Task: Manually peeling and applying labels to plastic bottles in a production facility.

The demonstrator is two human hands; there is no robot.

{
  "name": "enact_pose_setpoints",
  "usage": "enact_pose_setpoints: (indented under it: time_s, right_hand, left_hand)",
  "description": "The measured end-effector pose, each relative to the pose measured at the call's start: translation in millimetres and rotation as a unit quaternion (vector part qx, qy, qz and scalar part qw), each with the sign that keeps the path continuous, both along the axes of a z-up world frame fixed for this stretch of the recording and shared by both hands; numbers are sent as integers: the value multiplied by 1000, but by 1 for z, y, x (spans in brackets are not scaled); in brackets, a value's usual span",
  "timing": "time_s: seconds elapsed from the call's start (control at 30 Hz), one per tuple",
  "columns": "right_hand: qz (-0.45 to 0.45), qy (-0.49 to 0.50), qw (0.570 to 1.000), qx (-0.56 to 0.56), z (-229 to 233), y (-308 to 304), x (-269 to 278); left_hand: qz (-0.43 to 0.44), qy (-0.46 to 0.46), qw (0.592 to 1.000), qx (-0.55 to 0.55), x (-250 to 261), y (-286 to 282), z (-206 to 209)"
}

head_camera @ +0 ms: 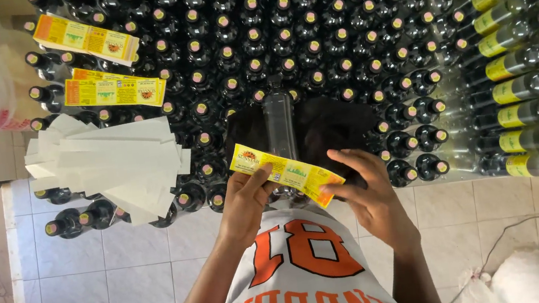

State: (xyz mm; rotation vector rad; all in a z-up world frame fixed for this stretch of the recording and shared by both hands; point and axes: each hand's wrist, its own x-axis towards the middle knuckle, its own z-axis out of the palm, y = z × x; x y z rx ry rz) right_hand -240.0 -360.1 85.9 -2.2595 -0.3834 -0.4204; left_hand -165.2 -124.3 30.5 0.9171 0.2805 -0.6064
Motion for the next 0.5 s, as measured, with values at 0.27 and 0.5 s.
enact_pose_setpoints:
  time_s: [0.27,0.5]
  right_hand:
    - [-85,264,879,388,-49,6,-12]
    - [-148,268,784,541,-89,44,-18]
  left_hand:
    - [86,13,994,60,-8,-2,12]
    - [81,-2,995,56,-19,-5,4]
